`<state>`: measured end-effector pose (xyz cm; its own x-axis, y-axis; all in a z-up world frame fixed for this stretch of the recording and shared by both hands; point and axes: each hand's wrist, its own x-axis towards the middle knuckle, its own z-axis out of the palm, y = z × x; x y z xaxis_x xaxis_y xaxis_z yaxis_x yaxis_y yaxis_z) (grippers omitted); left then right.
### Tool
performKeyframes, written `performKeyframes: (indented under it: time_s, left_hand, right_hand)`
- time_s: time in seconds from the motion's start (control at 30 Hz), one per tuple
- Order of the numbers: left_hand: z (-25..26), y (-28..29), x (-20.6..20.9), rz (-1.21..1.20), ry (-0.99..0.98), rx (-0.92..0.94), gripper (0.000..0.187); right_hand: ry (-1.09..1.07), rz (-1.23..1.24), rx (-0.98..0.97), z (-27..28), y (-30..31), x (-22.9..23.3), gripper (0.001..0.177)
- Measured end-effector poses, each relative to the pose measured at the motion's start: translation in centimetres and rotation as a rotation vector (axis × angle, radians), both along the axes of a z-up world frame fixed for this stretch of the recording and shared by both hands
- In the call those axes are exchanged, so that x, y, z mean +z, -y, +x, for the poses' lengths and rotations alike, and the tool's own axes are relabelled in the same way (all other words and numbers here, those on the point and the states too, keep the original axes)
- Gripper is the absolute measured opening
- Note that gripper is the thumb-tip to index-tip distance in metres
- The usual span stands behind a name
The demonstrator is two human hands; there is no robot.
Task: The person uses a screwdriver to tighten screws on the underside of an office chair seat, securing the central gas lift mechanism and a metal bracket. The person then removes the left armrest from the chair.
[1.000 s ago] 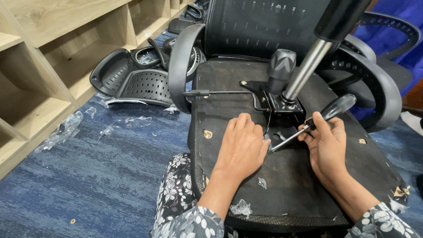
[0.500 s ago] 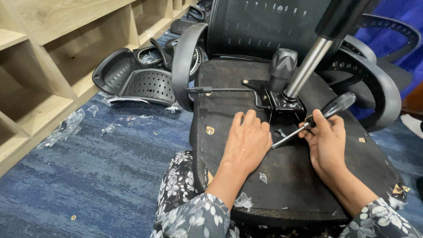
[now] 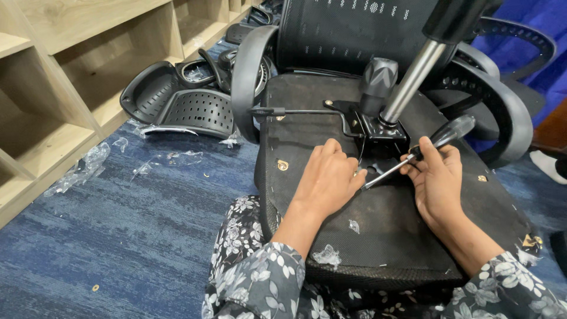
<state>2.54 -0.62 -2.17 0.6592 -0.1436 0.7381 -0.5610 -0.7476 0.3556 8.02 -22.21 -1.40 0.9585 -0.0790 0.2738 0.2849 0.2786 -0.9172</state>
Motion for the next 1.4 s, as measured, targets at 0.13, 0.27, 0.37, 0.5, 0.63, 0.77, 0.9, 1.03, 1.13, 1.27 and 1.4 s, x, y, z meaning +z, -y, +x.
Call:
performKeyframes:
  time_s: [0.13, 0.27, 0.37, 0.5, 0.63, 0.77, 0.9, 1.03, 1.13, 1.27, 1.4]
  left_hand:
    - [-1.2, 0.0, 1.0, 0.043, -0.057, 0.09, 0.031]
    - [-1.9, -0.3, 2.2, -0.166, -0.1, 0.068, 0.03]
    - [-2.1, -0.8, 2.1, -0.298, -0.131, -0.091, 0.038]
    - [-1.9, -0.8, 1.3, -0.309, -0.247, -0.179, 0.046]
    - [-1.4, -0.7, 0.8, -0.236, -0.252, -0.159, 0.041]
    - [-1.2, -0.8, 0.5, -0.25, -0.3, -0.156, 0.035]
    - [-1.3, -0.7, 0.9, -0.267, -0.321, -0.141, 0.028]
    - [-1.4, -0.8, 1.6, -0.229, -0.366, -0.115, 0.016]
    - [-1.8, -0.9, 2.0, -0.236, -0.403, -0.101, 0.015]
    - [-1.9, -1.2, 2.0, -0.242, -0.383, -0.101, 0.023]
    - [-1.5, -1.6, 1.5, -0.231, -0.295, -0.115, 0.024]
  right_hand:
    - [0.006, 0.038, 0.023, 0.2, 0.3, -0.1, 0.023]
    - [0.0, 0.125, 0.041, 0.1, 0.7, 0.2, 0.021]
    - [-0.018, 0.185, 0.05, 0.1, 0.7, 0.4, 0.021]
    - [0.011, 0.167, 0.097, 0.3, 0.7, 0.2, 0.03]
    - [0.022, 0.16, 0.111, 0.3, 0.8, 0.1, 0.032]
    - [0.005, 0.191, 0.081, 0.1, 0.8, 0.3, 0.036]
    - [0.018, 0.182, 0.077, -0.1, 0.7, 0.8, 0.037]
    - [0.026, 0.105, 0.125, 0.3, 1.0, 0.3, 0.039]
    - [0.001, 0.164, 0.145, 0.4, 1.1, -0.2, 0.043]
    - [-0.025, 0.274, 0.182, 0.5, 1.0, -0.2, 0.046]
    - [-0.04, 0.315, 0.178, 0.1, 0.2, 0.3, 0.041]
